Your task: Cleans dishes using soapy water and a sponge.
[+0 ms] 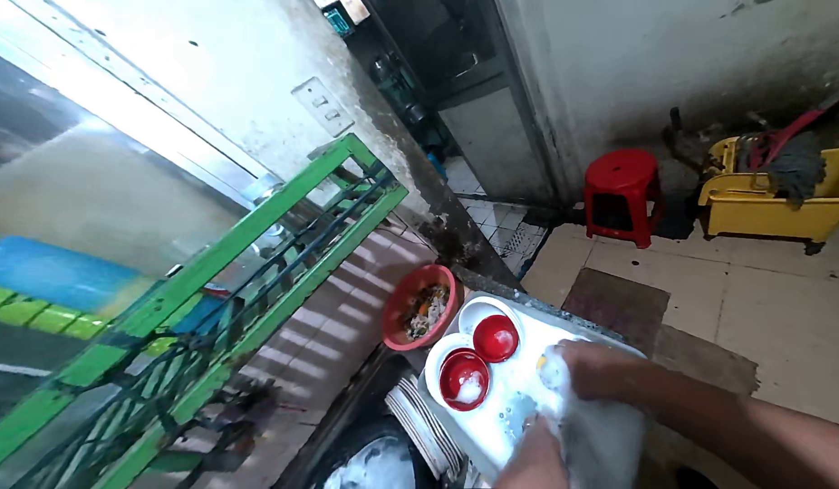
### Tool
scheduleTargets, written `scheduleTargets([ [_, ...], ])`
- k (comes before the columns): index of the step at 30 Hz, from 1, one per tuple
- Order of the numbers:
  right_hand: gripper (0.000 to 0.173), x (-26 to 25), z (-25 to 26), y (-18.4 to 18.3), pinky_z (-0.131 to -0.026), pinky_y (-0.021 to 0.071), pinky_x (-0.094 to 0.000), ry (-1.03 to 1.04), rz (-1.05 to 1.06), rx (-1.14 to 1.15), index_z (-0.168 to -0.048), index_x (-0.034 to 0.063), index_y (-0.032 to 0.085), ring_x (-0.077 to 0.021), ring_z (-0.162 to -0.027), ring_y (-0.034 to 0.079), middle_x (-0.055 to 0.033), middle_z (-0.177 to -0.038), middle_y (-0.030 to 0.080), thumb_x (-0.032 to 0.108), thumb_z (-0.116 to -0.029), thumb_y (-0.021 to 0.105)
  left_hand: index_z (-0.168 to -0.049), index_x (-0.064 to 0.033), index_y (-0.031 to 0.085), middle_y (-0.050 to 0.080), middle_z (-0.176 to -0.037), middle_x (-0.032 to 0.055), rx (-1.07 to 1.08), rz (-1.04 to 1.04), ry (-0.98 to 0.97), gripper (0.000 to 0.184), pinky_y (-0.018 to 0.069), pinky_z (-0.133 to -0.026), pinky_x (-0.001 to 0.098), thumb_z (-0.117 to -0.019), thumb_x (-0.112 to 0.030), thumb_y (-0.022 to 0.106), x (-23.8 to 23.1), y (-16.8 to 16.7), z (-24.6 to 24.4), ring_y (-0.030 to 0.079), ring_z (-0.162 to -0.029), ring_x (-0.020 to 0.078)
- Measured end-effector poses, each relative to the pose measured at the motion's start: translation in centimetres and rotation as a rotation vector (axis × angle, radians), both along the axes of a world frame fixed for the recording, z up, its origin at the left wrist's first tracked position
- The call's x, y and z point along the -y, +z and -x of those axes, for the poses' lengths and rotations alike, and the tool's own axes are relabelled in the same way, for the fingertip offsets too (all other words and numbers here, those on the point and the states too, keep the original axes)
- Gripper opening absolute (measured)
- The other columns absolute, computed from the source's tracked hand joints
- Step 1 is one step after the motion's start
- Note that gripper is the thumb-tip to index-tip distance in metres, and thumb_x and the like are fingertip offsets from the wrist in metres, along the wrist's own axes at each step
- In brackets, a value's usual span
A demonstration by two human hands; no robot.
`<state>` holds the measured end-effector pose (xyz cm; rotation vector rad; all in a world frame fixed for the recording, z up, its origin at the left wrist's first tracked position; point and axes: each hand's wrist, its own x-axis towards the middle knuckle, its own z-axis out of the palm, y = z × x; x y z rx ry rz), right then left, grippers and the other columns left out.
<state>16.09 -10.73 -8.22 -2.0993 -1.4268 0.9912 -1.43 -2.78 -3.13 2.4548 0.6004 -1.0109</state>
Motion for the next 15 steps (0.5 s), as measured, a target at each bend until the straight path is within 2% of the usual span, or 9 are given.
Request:
scheduleTargets([
  [2, 0.045, -0.1, 0.0, 0.1, -0.096, 0.0475, -0.0692, -0.014, -0.01, -0.012, -0.129, 0.0009, 0.062, -0.0442, -0.12, 0.06, -0.0249, -0.128, 0.063, 0.021, -0.0897, 0.073, -0.149, 0.0063, 0.043, 0.047, -0.15, 0.0275, 0.116, 0.114, 0.005, 0.069, 0.0369, -0.117, 0.0514, -0.0904, -0.015, 0.073, -0.5, 0.2, 0.7, 0.047, -0.14, 0.0385],
  [4, 0.047, -0.2, 0.0, 0.5, -0.098, 0.047, -0.0685, -0.027, -0.02, -0.008, -0.131, 0.0002, 0.06, -0.0443, -0.122, 0.06, -0.0254, -0.13, 0.062, 0.023, -0.091, 0.073, -0.15, -0.0005, 0.048, 0.048, -0.153, 0.0213, 0.209, 0.237, -0.033, 0.064, 0.0373, -0.118, 0.0489, -0.091, -0.012, 0.072, -0.5, 0.0, 1.2, 0.048, -0.141, 0.034],
  [6, 0.047, -0.2, 0.1, 1.2, -0.101, 0.0459, -0.0656, -0.023, -0.054, -0.012, -0.132, -0.0027, 0.058, -0.0442, -0.124, 0.058, -0.027, -0.131, 0.06, 0.024, -0.0948, 0.069, -0.149, -0.0003, 0.049, 0.049, -0.153, 0.0209, 0.199, 0.292, -0.028, 0.057, 0.0363, -0.119, 0.0494, -0.096, -0.009, 0.065, -0.3, 0.7, 1.5, 0.048, -0.141, 0.0332],
  [7, 0.046, -0.2, 0.1, 1.9, -0.103, 0.0446, -0.0641, -0.035, -0.072, -0.03, -0.133, -0.0045, 0.057, -0.0445, -0.126, 0.057, -0.0281, -0.131, 0.059, 0.022, -0.0961, 0.067, -0.147, 0.0034, 0.049, 0.056, -0.145, 0.0237, 0.202, 0.319, 0.048, 0.051, 0.0397, -0.115, 0.0498, -0.099, -0.011, 0.062, -0.6, 1.2, 1.7, 0.054, -0.135, 0.0336],
  [9, 0.046, -0.2, -0.1, 2.8, -0.105, 0.044, -0.0612, -0.106, -0.12, -0.078, -0.132, -0.0049, 0.057, -0.0431, -0.125, 0.057, -0.0281, -0.129, 0.061, 0.024, -0.0968, 0.066, -0.14, 0.0056, 0.052, 0.064, -0.129, 0.0194, 0.34, 0.479, 0.326, 0.041, 0.047, -0.106, 0.0405, -0.1027, -0.012, 0.054, -2.1, 0.5, 2.3, 0.061, -0.119, 0.0222],
  [10, 0.047, -0.3, -0.2, 2.6, -0.104, 0.0456, -0.0592, -0.164, -0.157, -0.106, -0.13, -0.0029, 0.059, -0.0405, -0.122, 0.06, -0.0259, -0.126, 0.063, 0.03, -0.0963, 0.067, -0.14, 0.0029, 0.054, 0.066, -0.124, 0.0145, 0.441, 0.607, 0.515, 0.041, 0.0507, -0.101, 0.0357, -0.1028, -0.014, 0.052, -2.7, -0.1, 2.4, 0.063, -0.113, 0.0165],
  [11, 0.048, -0.4, -0.4, 2.2, -0.102, 0.048, -0.0567, -0.231, -0.199, -0.138, -0.127, -0.0001, 0.061, -0.0365, -0.118, 0.062, -0.0226, -0.123, 0.065, 0.035, -0.0948, 0.068, -0.138, 0.0001, 0.056, 0.069, -0.117, 0.0112, 0.546, 0.769, 0.735, 0.039, 0.0555, -0.093, 0.0342, -0.1023, -0.015, 0.051, -3.1, -0.6, 2.1, 0.067, -0.105, 0.0147],
  [13, 0.051, -0.5, 0.3, 1.7, -0.105, 0.0486, -0.05, -0.363, -0.322, -0.216, -0.131, 0.0014, 0.061, -0.0299, -0.118, 0.063, -0.0194, -0.124, 0.066, 0.035, -0.0936, 0.07, -0.129, -0.0018, 0.058, 0.071, -0.102, 0.0127, 0.769, 1.099, 1.112, 0.031, 0.0599, -0.077, 0.0386, -0.1065, -0.016, 0.042, -3.2, -1.0, 0.8, 0.07, -0.09, 0.0196],
  [15, 0.052, -0.7, 3.7, 0.9, -0.11, 0.0473, -0.0439, -0.436, -0.546, -0.146, -0.136, -0.0002, 0.06, -0.0257, -0.124, 0.062, -0.0181, -0.13, 0.066, 0.028, -0.0935, 0.07, -0.124, -0.0055, 0.058, 0.071, -0.101, 0.0128, 0.987, 1.317, 1.267, 0.037, 0.0614, -0.077, 0.0424, -0.1104, -0.027, 0.031, -2.6, -0.7, -0.7, 0.071, -0.091, 0.0226],
])
